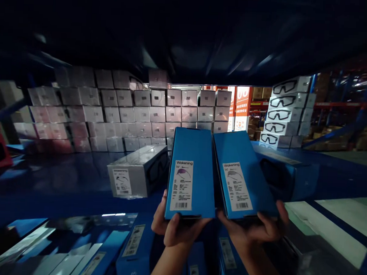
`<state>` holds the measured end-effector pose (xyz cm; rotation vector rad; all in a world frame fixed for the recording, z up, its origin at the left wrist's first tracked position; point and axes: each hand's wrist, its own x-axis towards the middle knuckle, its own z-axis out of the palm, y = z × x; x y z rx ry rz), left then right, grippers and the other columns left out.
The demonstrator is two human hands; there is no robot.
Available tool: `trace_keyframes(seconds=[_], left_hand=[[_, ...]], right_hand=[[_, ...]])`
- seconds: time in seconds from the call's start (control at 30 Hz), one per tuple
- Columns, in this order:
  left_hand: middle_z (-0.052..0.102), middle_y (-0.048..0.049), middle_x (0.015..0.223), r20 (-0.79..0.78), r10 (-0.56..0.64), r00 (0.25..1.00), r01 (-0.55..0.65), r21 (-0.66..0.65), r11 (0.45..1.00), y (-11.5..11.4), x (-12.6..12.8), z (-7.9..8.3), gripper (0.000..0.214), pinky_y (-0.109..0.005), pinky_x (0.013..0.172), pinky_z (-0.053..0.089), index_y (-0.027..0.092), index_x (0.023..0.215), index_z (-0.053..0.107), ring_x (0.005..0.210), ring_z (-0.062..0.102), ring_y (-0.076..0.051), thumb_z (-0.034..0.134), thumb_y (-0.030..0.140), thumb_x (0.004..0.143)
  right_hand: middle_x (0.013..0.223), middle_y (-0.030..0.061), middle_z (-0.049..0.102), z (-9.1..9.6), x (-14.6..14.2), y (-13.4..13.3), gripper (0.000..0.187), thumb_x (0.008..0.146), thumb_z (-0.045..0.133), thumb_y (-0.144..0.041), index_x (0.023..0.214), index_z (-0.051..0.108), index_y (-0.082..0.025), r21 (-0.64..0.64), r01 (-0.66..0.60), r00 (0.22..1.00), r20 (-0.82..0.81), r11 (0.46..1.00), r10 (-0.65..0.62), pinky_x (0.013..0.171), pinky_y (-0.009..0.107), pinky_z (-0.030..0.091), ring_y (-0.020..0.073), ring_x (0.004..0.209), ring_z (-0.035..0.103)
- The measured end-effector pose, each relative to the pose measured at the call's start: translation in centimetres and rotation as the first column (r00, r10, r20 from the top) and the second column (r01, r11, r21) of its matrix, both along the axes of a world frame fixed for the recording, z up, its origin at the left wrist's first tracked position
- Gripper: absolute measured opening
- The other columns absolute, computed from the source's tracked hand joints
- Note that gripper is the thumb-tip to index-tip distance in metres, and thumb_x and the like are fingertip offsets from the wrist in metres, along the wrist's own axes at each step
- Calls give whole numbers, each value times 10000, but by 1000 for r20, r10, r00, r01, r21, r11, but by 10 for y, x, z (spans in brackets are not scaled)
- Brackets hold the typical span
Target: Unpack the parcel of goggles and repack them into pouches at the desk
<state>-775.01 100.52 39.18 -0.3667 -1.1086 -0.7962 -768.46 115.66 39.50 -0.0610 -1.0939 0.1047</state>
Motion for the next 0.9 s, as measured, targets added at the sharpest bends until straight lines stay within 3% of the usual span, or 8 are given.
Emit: trace_keyframes(seconds=[0.23, 0.37, 0.63, 0.77, 0.9], left_hand=[[438, -141, 1349, -63, -92, 994, 91, -12, 996, 2, -2, -5, 940, -621, 918, 583, 297, 1339, 354, 1169, 579, -368, 927, 498, 622], [448, -152, 1358, -115, -96, 989, 96, 1, 995, 3, -4, -4, 1018, -603, 905, 589, 279, 1356, 371, 1167, 575, -371, 943, 553, 560], [446, -123, 1324, -83, -64, 995, 66, 27, 997, 4, -3, -3, 997, -570, 897, 573, 313, 1360, 354, 1132, 580, -339, 897, 621, 583], [460, -111, 1297, -60, -52, 997, 56, 53, 997, 5, -5, -4, 981, -556, 879, 572, 331, 1338, 343, 1103, 585, -331, 857, 689, 582], [469, -131, 1284, -95, -35, 995, 38, 34, 999, 4, -6, -4, 1046, -554, 863, 578, 296, 1356, 354, 1117, 577, -349, 918, 610, 532]], right_hand=[[1322, 141, 474, 6, 0, -2, 689, 666, 875, -552, 1142, 444, -300, 39, -81, 996, -29, 996, 82, 886, 542, 536, 361, 1194, 529], [1356, 150, 462, 5, 2, -3, 736, 640, 887, -555, 1156, 426, -305, 21, -70, 998, -2, 997, 70, 879, 564, 540, 376, 1191, 530], [1357, 159, 477, 5, 1, 1, 760, 595, 917, -527, 1128, 426, -298, 25, -65, 998, 0, 998, 65, 926, 577, 492, 389, 1207, 514], [1391, 181, 454, 12, 4, -3, 762, 607, 900, -519, 1140, 413, -278, 4, -42, 998, 50, 999, 42, 936, 573, 497, 394, 1244, 499], [1424, 215, 425, 29, 13, -7, 761, 656, 857, -506, 1214, 420, -230, -66, -44, 978, 199, 997, 57, 1006, 630, 462, 423, 1320, 453]])
